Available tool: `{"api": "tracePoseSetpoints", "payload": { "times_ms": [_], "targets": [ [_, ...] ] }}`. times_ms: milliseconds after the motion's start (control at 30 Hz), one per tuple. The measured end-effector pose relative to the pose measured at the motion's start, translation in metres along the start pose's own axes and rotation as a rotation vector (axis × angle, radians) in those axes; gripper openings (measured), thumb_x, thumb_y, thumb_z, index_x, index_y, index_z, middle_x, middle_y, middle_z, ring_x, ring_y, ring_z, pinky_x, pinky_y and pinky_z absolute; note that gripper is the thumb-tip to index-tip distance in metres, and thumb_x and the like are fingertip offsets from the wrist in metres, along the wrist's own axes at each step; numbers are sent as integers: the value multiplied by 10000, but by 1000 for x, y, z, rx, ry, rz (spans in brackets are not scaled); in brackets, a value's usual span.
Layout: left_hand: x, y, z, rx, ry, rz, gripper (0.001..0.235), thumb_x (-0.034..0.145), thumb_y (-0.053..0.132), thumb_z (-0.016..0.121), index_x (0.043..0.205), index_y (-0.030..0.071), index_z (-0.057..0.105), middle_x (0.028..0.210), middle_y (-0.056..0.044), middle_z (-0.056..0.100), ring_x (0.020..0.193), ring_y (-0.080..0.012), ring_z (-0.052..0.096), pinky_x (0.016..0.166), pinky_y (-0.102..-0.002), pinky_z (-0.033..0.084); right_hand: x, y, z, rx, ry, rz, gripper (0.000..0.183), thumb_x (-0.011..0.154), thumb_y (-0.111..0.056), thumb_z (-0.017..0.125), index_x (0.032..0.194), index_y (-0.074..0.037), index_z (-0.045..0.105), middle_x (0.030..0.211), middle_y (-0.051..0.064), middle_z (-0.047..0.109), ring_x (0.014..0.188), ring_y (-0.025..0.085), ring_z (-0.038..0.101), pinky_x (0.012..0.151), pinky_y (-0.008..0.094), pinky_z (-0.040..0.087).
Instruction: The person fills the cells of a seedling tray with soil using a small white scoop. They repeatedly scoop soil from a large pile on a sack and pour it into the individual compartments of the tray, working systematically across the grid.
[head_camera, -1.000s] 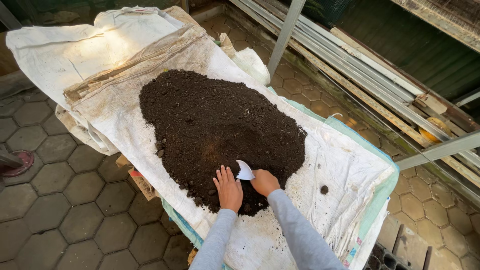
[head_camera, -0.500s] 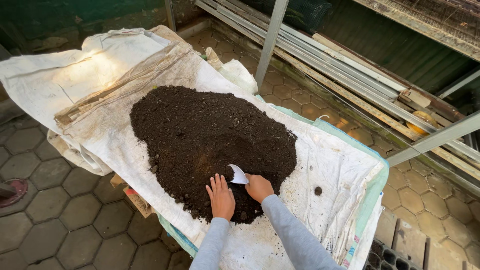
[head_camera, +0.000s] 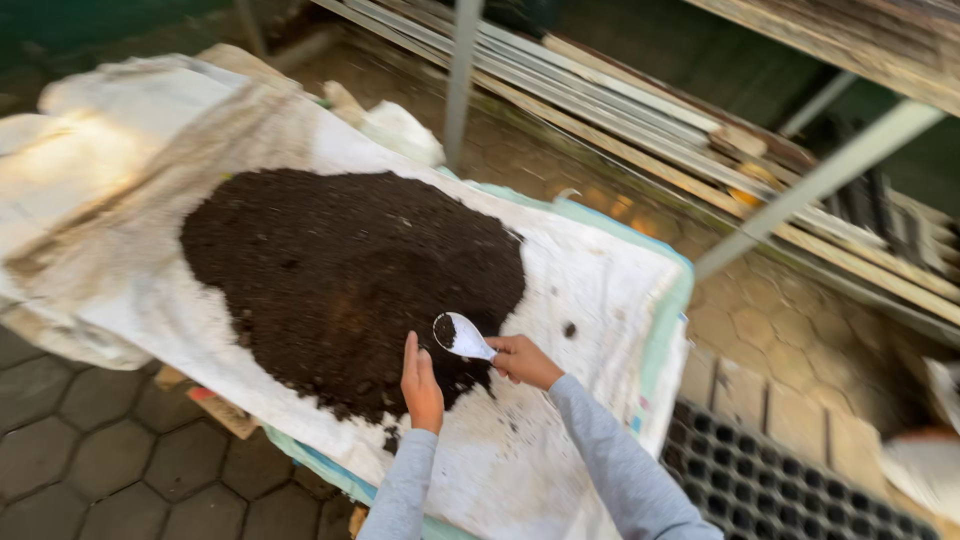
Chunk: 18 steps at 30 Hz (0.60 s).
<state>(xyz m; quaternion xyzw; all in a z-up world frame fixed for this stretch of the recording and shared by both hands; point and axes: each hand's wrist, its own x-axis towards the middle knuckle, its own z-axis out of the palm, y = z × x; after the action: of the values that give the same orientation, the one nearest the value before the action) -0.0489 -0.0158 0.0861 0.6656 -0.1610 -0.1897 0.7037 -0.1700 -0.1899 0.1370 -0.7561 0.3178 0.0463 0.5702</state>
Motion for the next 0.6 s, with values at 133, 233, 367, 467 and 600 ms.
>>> {"api": "tracePoseSetpoints", "payload": {
  "times_ms": [133,233,367,467,600],
  "targets": [
    [-50,27,48,-291,-136,-14,580,1101,329,333,1575,-4,358,1646,-154,390,1537,-262,346,1253,-372,275,-101,16,-59,29,28,-36,513,921,-99,564,1428,-109,639,616,-20,580,460,48,459,456,236,423],
    [-107,30,85,-438,-292,-172,577,1094,325,329,1570,0,334,1638,-152,369,1528,-247,334,1248,-358,271,-197,39,-100,-37,76,-54,495,922,-106,581,1413,-87,640,610,-16,594,450,64,457,448,242,423],
    [-186,8,136,-418,-460,-237,568,1085,295,371,1548,-34,389,1593,-163,462,1490,-255,422,1220,-359,332,-303,74,-145,-18,113,135,545,891,-99,554,1426,-137,653,603,-35,535,465,54,454,428,252,404],
    [-248,-23,164,-426,-578,-279,577,1066,271,429,1547,-46,403,1585,-151,490,1475,-259,445,1191,-363,344,-360,116,-165,-157,104,234,548,873,-110,563,1412,-168,641,574,-21,564,434,79,478,421,264,420],
    [-317,-68,191,-407,-644,-550,589,1056,331,439,1548,6,422,1576,-109,505,1467,-237,450,1177,-362,328,-399,192,-165,-202,110,371,531,881,-142,575,1396,-219,677,601,14,584,472,88,499,463,281,448]
  ]
}}
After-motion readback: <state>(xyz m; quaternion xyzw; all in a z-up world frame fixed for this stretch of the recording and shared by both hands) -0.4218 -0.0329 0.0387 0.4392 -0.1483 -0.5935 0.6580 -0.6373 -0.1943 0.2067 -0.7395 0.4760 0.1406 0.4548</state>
